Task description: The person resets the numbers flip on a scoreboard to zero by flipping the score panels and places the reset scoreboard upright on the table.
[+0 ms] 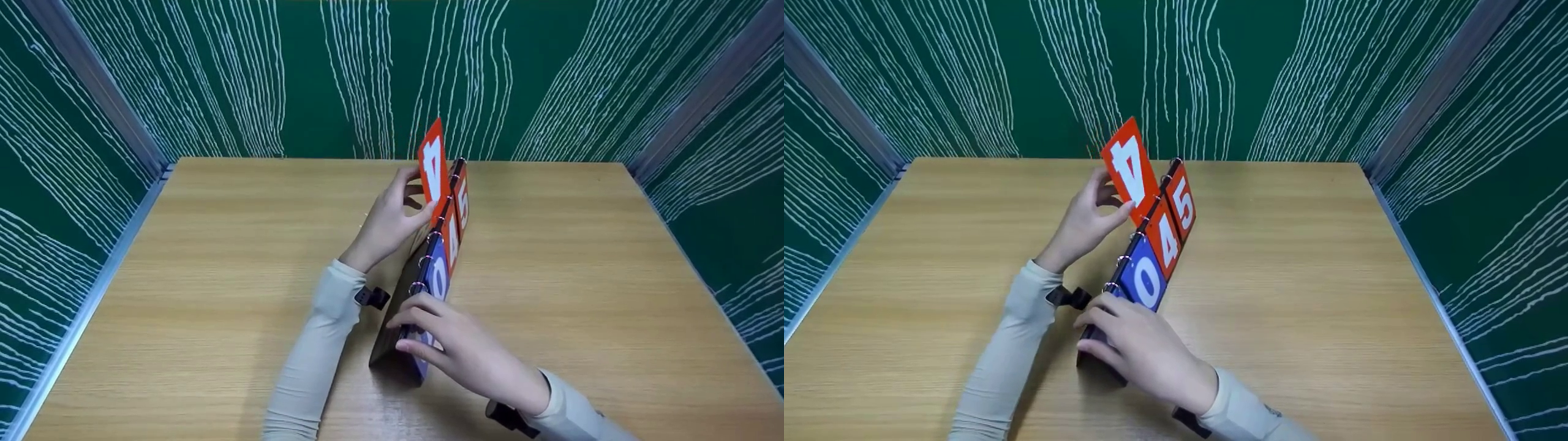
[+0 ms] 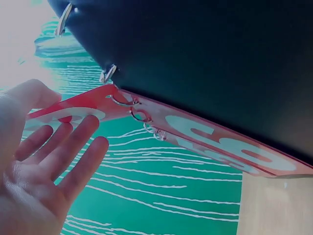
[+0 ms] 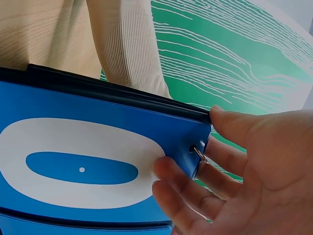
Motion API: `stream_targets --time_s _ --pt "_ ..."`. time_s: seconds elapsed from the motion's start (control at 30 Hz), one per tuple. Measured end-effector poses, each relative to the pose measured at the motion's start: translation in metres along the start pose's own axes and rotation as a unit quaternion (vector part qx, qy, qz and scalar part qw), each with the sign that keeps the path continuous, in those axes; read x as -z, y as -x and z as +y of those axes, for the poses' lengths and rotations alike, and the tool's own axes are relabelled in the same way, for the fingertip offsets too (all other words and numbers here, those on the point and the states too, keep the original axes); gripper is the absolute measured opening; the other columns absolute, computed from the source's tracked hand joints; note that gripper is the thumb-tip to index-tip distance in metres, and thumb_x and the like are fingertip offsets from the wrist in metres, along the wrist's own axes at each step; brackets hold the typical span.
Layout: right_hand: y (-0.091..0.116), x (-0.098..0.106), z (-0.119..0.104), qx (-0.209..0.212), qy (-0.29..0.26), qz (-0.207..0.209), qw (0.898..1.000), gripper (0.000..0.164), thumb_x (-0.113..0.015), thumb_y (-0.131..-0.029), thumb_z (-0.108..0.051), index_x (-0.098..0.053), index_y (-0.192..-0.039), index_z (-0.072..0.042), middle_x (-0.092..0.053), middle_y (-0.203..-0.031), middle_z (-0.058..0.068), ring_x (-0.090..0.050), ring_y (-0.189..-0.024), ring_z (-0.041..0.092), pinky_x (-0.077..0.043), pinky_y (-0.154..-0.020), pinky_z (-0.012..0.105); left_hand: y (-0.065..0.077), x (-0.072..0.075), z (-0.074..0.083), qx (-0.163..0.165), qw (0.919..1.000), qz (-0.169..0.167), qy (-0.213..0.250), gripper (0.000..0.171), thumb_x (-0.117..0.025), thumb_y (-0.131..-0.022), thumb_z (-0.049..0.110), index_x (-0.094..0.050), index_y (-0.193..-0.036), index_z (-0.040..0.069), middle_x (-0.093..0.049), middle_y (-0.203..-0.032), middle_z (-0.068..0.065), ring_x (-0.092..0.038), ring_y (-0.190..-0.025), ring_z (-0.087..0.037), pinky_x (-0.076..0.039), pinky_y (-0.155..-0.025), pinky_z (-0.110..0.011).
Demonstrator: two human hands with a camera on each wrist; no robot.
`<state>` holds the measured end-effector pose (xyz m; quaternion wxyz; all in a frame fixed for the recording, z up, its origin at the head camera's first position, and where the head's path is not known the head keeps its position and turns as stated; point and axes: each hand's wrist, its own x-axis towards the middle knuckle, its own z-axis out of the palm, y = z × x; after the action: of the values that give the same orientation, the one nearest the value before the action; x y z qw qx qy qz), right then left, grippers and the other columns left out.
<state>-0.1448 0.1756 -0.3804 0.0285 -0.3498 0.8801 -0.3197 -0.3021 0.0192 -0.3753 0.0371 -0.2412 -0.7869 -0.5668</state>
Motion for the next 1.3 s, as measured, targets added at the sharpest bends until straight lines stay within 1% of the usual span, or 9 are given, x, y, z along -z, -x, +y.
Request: stream_targets --time_s 0.23,0.33,0.47,0.57,0.63,0.73,0.83,1.07,1.3 --pt "0.0 -0.003 0.003 0.046 0.027 0.034 0.998 0.022 -0.062 -0.101 -0.035 -0.066 -0.12 -0.025 -0.061 -0.121 -0.012 -0.062 -0.11 0.004 -0.055 -0.093 0.031 0.002 -0.005 0.0 -0.007 0.9997 -0.02 -0.008 0.053 -0.067 -0.098 0.017 -0.043 -0.144 0.015 -0.056 -0.143 -0.008 -0.063 -0.12 -0.018 -0.059 -0.091 -0.029" --pt "0.0 -0.004 0.003 0.05 0.032 0.038 0.998 0.022 -0.062 -0.101 -0.035 -0.066 -0.12 -0.025 -0.061 -0.121 -0.012 -0.062 -0.109 0.004 -0.055 -0.092 0.031 0.002 -0.006 0.0 -0.022 0.9992 -0.03 -0.012 0.049 -0.066 -0.098 0.015 -0.045 -0.142 0.014 -0.057 -0.141 -0.008 -0.063 -0.121 -0.017 -0.059 -0.089 -0.026" --pt "0.0 -0.002 0.002 0.037 0.023 0.027 0.999 0.022 -0.062 -0.101 -0.034 -0.065 -0.121 -0.025 -0.06 -0.122 -0.012 -0.062 -0.109 0.004 -0.056 -0.093 0.031 0.002 -0.009 -0.002 -0.037 0.9982 -0.042 -0.022 0.046 -0.066 -0.098 0.012 -0.047 -0.14 0.014 -0.058 -0.142 -0.008 -0.062 -0.124 -0.02 -0.059 -0.091 -0.031" --pt "0.0 -0.002 0.003 0.041 0.027 0.03 0.998 0.022 -0.062 -0.101 -0.034 -0.066 -0.12 -0.025 -0.061 -0.121 -0.012 -0.062 -0.109 0.004 -0.055 -0.094 0.032 0.002 -0.01 -0.002 -0.044 0.9971 -0.048 -0.038 0.043 -0.067 -0.097 0.011 -0.051 -0.137 0.014 -0.061 -0.137 -0.008 -0.062 -0.123 -0.021 -0.059 -0.095 -0.038" --pt "-0.001 -0.003 0.003 0.05 0.036 0.036 0.997 0.022 -0.061 -0.101 -0.036 -0.066 -0.119 -0.024 -0.061 -0.12 -0.012 -0.062 -0.109 0.005 -0.054 -0.094 0.032 0.003 -0.011 -0.002 -0.047 0.9961 -0.052 -0.052 0.039 -0.068 -0.097 0.011 -0.056 -0.134 0.014 -0.064 -0.134 -0.007 -0.061 -0.12 -0.018 -0.058 -0.097 -0.038" --pt "-0.001 -0.003 0.003 0.047 0.047 0.037 0.997 0.023 -0.06 -0.101 -0.039 -0.066 -0.119 -0.026 -0.062 -0.12 -0.013 -0.062 -0.109 0.005 -0.053 -0.095 0.032 0.003 -0.011 -0.003 -0.047 0.9949 -0.06 -0.066 0.033 -0.069 -0.097 0.013 -0.062 -0.129 0.015 -0.066 -0.132 -0.006 -0.061 -0.117 -0.018 -0.057 -0.098 -0.038" --pt "-0.001 -0.002 0.001 0.031 0.047 0.027 0.998 0.024 -0.059 -0.101 -0.041 -0.066 -0.12 -0.028 -0.061 -0.121 -0.014 -0.061 -0.111 0.005 -0.053 -0.096 0.032 0.004 -0.012 -0.004 -0.038 0.9942 -0.068 -0.075 0.03 -0.069 -0.096 0.015 -0.066 -0.126 0.017 -0.065 -0.135 -0.005 -0.06 -0.118 -0.018 -0.057 -0.099 -0.036" --pt "0.0 -0.001 0.0 0.006 0.04 0.01 0.999 0.024 -0.059 -0.101 -0.043 -0.065 -0.121 -0.031 -0.059 -0.124 -0.016 -0.061 -0.112 0.004 -0.054 -0.097 0.034 0.004 -0.012 -0.004 -0.027 0.9932 -0.072 -0.087 0.027 -0.072 -0.095 0.02 -0.068 -0.122 0.019 -0.066 -0.135 -0.004 -0.061 -0.118 -0.018 -0.056 -0.102 -0.038" --pt "0.0 -0.002 0.001 0.025 0.054 0.027 0.998 0.022 -0.063 -0.1 -0.037 -0.066 -0.12 -0.03 -0.06 -0.123 -0.016 -0.061 -0.111 0.005 -0.053 -0.096 0.033 0.004 -0.012 -0.006 -0.024 0.992 -0.069 -0.103 0.027 -0.075 -0.093 0.026 -0.069 -0.118 0.019 -0.066 -0.132 -0.004 -0.06 -0.119 -0.02 -0.055 -0.104 -0.045"
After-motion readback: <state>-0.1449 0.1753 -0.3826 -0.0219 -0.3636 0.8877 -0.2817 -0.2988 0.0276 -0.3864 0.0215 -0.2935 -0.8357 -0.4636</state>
